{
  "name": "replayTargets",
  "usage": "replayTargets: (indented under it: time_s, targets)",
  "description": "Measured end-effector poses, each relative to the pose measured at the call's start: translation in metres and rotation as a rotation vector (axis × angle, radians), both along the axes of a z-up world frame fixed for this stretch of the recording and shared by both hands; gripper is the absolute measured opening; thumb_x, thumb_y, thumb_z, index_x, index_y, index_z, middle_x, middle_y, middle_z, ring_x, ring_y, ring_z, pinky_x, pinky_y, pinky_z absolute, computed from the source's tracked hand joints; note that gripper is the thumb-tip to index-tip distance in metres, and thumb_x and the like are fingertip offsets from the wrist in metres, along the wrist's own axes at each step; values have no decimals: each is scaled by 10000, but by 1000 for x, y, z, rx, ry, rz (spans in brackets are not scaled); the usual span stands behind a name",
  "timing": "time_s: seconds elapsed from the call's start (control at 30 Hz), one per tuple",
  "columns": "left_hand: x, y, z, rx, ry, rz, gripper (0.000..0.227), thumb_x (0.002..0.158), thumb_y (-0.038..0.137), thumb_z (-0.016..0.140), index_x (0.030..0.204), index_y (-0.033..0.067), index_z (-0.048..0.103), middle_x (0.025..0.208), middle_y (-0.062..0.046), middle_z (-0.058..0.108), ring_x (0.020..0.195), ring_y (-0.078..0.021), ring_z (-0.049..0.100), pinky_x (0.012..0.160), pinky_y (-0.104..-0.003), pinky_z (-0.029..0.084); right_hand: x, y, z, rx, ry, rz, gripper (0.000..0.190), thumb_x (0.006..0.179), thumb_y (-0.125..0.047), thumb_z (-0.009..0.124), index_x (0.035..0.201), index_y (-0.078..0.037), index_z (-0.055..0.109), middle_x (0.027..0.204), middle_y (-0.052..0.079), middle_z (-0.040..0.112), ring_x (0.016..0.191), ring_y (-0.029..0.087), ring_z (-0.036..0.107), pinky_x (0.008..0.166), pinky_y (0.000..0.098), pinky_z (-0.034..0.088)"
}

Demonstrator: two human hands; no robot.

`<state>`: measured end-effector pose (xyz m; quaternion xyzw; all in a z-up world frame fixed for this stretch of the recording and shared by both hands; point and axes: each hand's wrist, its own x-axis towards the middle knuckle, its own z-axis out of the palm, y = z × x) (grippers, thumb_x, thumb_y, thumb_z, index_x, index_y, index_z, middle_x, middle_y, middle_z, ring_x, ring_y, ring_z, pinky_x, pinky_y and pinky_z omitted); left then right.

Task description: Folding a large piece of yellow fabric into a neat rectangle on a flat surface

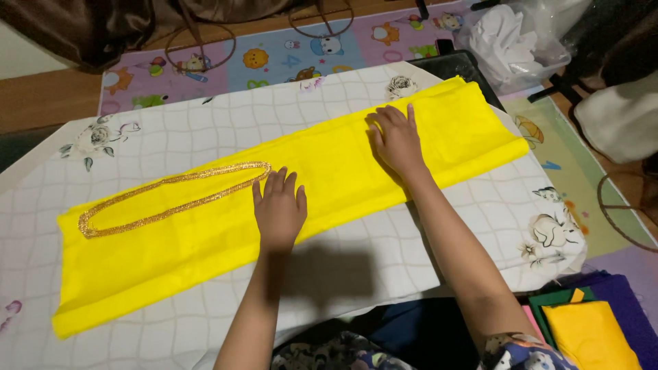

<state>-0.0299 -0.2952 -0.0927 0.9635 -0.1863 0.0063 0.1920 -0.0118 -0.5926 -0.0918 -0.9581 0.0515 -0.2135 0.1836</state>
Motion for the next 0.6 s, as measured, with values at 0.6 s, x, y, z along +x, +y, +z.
replayTargets:
  time_s: [0.6]
  targets:
    - [145,-94,-7,101,34,-152,268,967,286,674,1210,191,734,1235,-96,680,1241,-332,639,1195,-628,265,38,10,6,-1,-222,-22,53,989,-182,712,998,-172,763,890,72,585,1027,269,621,1268,548,131]
